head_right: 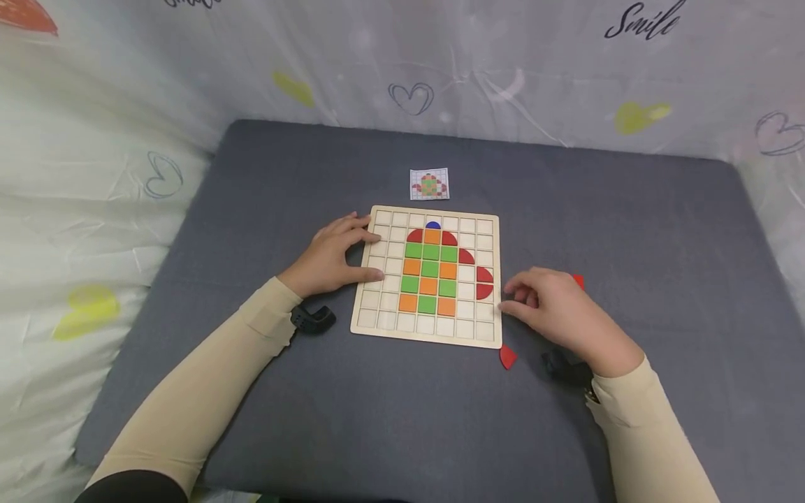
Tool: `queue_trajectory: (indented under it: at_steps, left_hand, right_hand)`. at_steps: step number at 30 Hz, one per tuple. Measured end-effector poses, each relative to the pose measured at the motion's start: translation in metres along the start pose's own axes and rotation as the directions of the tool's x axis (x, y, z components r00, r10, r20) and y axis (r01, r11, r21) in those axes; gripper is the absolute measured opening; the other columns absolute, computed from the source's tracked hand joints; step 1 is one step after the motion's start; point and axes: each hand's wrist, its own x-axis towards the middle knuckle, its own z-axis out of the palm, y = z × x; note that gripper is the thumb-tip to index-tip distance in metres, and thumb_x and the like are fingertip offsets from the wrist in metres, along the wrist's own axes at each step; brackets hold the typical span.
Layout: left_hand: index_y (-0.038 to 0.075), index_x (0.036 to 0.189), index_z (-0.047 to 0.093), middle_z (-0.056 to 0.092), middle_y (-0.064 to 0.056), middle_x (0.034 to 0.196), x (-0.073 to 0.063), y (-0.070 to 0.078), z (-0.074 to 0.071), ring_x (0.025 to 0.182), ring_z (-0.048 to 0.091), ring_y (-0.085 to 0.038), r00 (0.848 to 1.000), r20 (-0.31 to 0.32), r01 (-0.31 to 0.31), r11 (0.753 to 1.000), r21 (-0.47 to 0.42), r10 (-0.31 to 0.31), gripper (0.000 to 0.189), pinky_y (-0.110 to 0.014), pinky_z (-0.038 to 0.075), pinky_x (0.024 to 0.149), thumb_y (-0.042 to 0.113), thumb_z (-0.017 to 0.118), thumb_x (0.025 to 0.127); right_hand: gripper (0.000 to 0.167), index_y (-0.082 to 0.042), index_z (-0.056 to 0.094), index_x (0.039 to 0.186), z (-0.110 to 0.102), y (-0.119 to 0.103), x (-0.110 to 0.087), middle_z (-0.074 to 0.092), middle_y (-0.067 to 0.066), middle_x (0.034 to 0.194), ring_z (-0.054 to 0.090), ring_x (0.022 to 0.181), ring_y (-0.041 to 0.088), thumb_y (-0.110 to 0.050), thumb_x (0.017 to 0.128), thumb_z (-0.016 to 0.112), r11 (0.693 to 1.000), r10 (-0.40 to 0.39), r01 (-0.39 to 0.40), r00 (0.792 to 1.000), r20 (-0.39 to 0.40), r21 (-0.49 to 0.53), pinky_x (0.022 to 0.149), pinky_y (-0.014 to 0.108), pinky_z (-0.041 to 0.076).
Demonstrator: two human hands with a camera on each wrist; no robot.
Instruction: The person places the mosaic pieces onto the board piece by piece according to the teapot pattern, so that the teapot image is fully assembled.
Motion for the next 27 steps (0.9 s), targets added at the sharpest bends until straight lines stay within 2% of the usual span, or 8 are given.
queue_trajectory:
  at_steps: [5,12,19,27]
  left_hand:
    - [0.021,0.146,0.063,0.031,-0.002,0.171,0.0,0.0,-0.002,0.163,0.013,-0.023,1.0,-0.001,-0.005,1.0,0.002,0.005,0.073,-0.056,0.013,0.129,0.059,0.082,0.086]
    - [0.021,0.147,0.062,0.032,-0.002,0.171,0.0,-0.002,-0.002,0.163,0.013,-0.023,1.0,-0.001,0.008,1.0,0.005,-0.008,0.074,-0.056,0.013,0.129,0.059,0.082,0.086]
    - [0.021,0.146,0.063,0.032,-0.002,0.171,0.0,-0.003,0.0,0.163,0.013,-0.023,1.0,-0.001,-0.002,1.0,0.006,0.002,0.074,-0.056,0.013,0.129,0.06,0.081,0.086]
    - [0.021,0.145,0.063,0.033,-0.003,0.171,0.001,-0.002,0.001,0.163,0.014,-0.023,1.0,-0.006,-0.003,1.0,0.002,0.003,0.073,-0.055,0.013,0.129,0.059,0.082,0.086]
  right_hand:
    - [0.032,-0.005,0.075,0.106,0.004,-0.007,-0.02,0.063,-0.003,0.088,0.055,0.075,0.012,-0.024,0.085,0.09,1.0,0.018,-0.017,0.995,0.097,-0.005,0.064,0.026,0.051]
    - [0.04,-0.014,0.063,0.088,0.019,-0.013,-0.037,0.052,-0.005,0.079,0.045,0.065,0.006,-0.036,0.078,0.095,0.999,0.044,-0.045,0.99,0.132,0.001,0.06,0.025,0.042]
    - [0.03,-0.015,0.065,0.083,0.025,-0.011,-0.038,0.054,-0.008,0.075,0.049,0.073,0.01,-0.017,0.079,0.094,0.999,0.037,-0.035,0.989,0.146,-0.02,0.063,0.027,0.046]
    - [0.029,-0.016,0.061,0.083,0.022,-0.007,-0.038,0.054,-0.01,0.072,0.049,0.066,0.006,-0.011,0.083,0.09,0.999,0.001,0.004,0.991,0.133,-0.038,0.06,0.026,0.044]
